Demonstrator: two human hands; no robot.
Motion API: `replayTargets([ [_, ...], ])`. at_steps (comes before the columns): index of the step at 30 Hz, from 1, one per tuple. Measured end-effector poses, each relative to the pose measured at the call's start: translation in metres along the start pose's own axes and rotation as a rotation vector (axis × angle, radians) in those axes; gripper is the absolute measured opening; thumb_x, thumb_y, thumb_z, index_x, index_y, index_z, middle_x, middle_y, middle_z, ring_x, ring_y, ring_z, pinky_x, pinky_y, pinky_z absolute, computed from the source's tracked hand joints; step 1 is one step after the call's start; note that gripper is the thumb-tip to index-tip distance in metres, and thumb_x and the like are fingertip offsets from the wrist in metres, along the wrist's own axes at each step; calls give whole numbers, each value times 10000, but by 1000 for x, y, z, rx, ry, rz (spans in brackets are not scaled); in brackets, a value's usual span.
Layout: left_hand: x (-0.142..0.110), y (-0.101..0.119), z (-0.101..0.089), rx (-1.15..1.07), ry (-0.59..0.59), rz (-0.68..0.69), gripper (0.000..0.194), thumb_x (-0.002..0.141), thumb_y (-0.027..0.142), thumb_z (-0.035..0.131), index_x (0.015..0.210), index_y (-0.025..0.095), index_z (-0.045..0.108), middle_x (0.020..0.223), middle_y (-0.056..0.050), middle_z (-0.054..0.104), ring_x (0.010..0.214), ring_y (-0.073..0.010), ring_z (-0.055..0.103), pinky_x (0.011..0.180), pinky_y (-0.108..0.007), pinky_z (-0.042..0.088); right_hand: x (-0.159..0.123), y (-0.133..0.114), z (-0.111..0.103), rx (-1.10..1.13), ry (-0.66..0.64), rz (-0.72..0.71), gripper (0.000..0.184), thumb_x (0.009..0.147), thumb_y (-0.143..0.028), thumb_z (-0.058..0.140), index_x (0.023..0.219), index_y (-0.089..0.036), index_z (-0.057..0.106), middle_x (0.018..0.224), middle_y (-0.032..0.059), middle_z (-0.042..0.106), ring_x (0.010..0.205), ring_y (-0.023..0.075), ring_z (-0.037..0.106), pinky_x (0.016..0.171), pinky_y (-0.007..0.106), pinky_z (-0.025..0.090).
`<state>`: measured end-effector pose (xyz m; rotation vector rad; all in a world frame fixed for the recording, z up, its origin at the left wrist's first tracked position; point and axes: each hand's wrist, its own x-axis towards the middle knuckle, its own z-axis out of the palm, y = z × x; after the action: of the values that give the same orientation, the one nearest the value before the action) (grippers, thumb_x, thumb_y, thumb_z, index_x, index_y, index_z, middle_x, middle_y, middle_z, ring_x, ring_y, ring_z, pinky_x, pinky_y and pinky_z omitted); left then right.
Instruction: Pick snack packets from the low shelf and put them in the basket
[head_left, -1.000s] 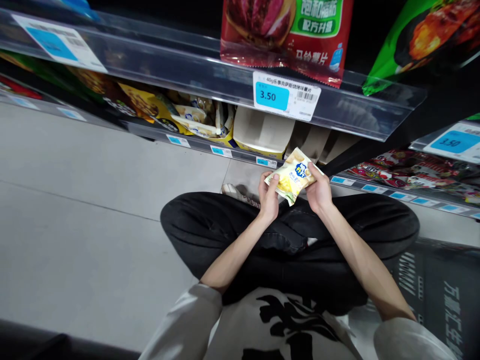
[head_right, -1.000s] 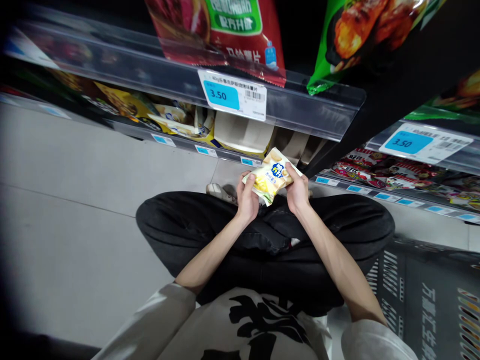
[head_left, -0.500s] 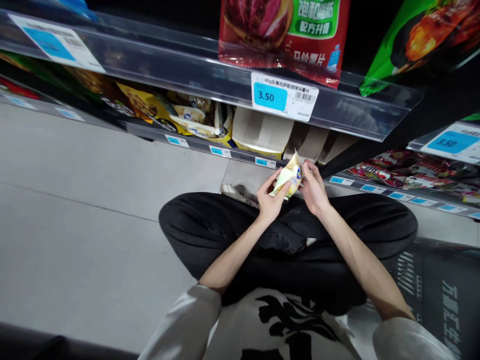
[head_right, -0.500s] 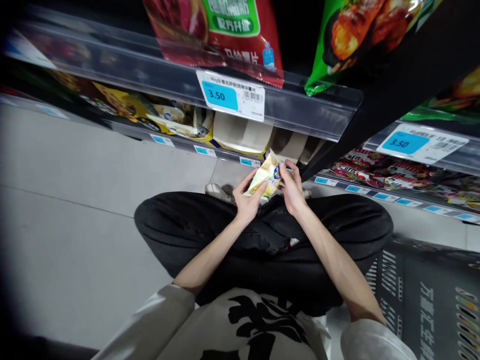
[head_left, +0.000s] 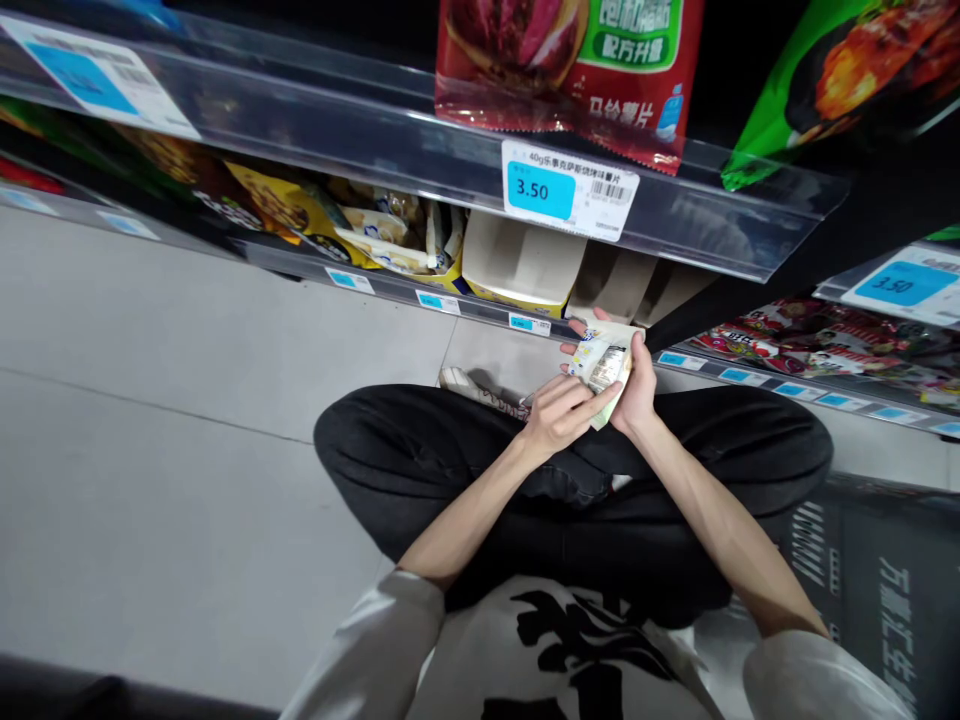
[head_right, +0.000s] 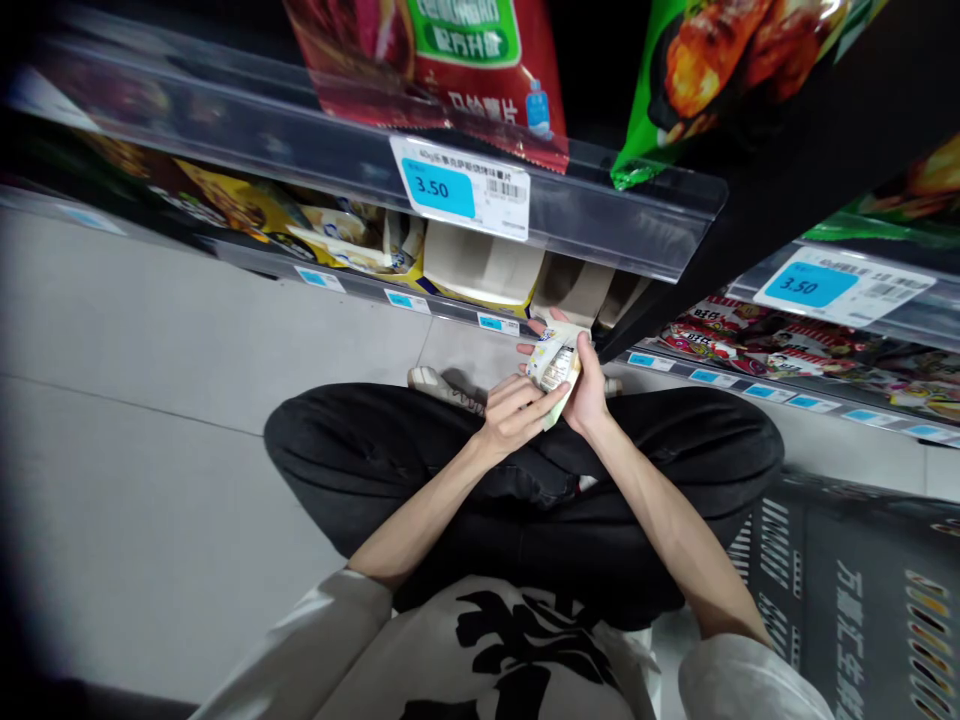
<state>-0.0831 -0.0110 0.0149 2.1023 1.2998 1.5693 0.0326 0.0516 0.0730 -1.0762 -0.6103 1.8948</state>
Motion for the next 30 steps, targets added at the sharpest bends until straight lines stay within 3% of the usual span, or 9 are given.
replayTargets([
  [5, 4, 3, -4, -54, -42, 14, 296, 973, 202, 640, 1182, 341, 796, 726, -4, 644, 646, -166, 599, 682, -312, 518, 0, -1, 1, -51, 47, -41, 586, 842, -756, 622, 1132, -265, 754, 1101, 58, 792, 1125, 274, 720, 912, 436, 625],
  [10, -1, -2, -2, -49, 5, -23, 329, 971, 214, 647, 1246, 344, 771, 753, 0, 643, 677, -169, 620, 712, -320, 559, 2, -7, 1, 10, -60, -42, 598, 805, -729, 709, 1203, -284, 715, 1210, 50, 761, 1096, 260, 728, 904, 412, 623],
  [13, 2, -7, -4, -21, 75, -67, 336, 954, 210, 676, 1248, 348, 767, 735, 7, 617, 662, -156, 609, 694, -307, 557, 6, -10, 1, 24, -73, -138, 574, 782, -614, 806, 1263, -338, 662, 1347, 19, 692, 1104, 230, 725, 954, 389, 603],
  [16, 9, -9, -11, 93, 153, -107, 336, 924, 193, 709, 1223, 332, 775, 788, -10, 657, 708, -161, 635, 700, -306, 561, 10, -6, -1, -57, 14, -293, 642, 747, -481, 878, 1317, -357, 609, 1411, 18, 633, 1136, 211, 700, 1018, 371, 566],
  [20, 16, -5, -19, 101, 94, -233, 330, 854, 281, 802, 1182, 254, 774, 1126, -102, 743, 1047, -255, 715, 943, -413, 600, 12, 6, -7, -258, 120, -475, 885, 646, -373, 950, 1428, -316, 540, 1472, 72, 572, 1296, 252, 607, 1135, 398, 485],
  [22, 16, -1, -21, 40, 78, -325, 416, 813, 310, 836, 1209, 221, 744, 1204, -124, 739, 1102, -277, 716, 980, -429, 599, 7, 10, -7, -361, 111, -551, 958, 628, -359, 962, 1473, -293, 517, 1501, 100, 544, 1394, 293, 530, 1198, 449, 428],
  [27, 25, 6, -32, -94, 105, -644, 433, 750, 330, 894, 1119, 185, 720, 1095, -107, 761, 1035, -267, 739, 952, -366, 587, -12, 3, 1, -565, -51, -640, 1026, 701, -396, 933, 1582, -304, 414, 1580, 125, 466, 1482, 346, 439, 1266, 533, 347],
  [30, 44, -5, -48, -206, 176, -711, 443, 750, 410, 906, 1056, 181, 682, 1048, -98, 747, 1020, -239, 731, 942, -327, 570, -19, -2, 4, -569, -78, -664, 946, 823, -400, 836, 1622, -313, 339, 1648, 118, 396, 1535, 340, 372, 1279, 546, 328],
])
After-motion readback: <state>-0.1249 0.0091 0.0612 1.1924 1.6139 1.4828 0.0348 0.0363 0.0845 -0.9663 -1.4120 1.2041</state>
